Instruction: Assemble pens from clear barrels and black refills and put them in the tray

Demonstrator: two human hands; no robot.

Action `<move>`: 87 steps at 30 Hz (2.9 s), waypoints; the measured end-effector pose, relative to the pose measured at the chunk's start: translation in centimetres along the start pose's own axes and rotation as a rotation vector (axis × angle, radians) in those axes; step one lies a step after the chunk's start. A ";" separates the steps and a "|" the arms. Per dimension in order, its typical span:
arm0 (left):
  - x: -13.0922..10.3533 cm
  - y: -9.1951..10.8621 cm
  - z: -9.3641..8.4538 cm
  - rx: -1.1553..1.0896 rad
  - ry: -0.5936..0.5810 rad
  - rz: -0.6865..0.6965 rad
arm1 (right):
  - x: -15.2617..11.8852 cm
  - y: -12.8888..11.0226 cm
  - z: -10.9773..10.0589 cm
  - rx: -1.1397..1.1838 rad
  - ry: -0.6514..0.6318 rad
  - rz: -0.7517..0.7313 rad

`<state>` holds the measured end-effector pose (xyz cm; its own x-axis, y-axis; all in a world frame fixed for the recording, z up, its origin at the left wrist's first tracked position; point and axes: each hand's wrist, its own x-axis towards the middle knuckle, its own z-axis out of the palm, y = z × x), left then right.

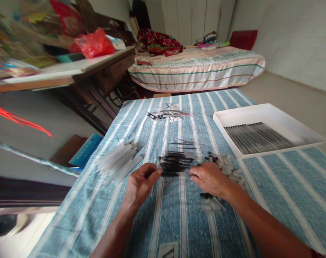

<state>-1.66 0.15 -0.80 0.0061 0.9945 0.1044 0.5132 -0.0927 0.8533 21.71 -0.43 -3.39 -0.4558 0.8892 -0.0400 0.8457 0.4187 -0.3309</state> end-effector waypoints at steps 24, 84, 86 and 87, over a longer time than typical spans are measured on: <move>1.0 -0.1 -0.7 -0.619 0.145 -0.315 | -0.9 3.1 -2.8 0.133 -0.041 0.131; 0.1 -0.7 1.2 -0.982 -0.123 -0.381 | -0.7 -2.6 -0.9 0.704 -0.002 0.069; 0.1 -0.5 1.2 -0.996 -0.114 -0.378 | -0.6 -2.9 -0.8 0.720 -0.018 0.072; 0.1 -0.4 1.2 -1.001 -0.110 -0.378 | -0.6 -3.0 -0.8 0.727 -0.022 0.077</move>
<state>-0.86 0.32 -1.75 0.0974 0.9613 -0.2577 -0.4376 0.2739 0.8564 19.66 -2.11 -1.62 -0.4148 0.9039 -0.1046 0.4813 0.1204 -0.8683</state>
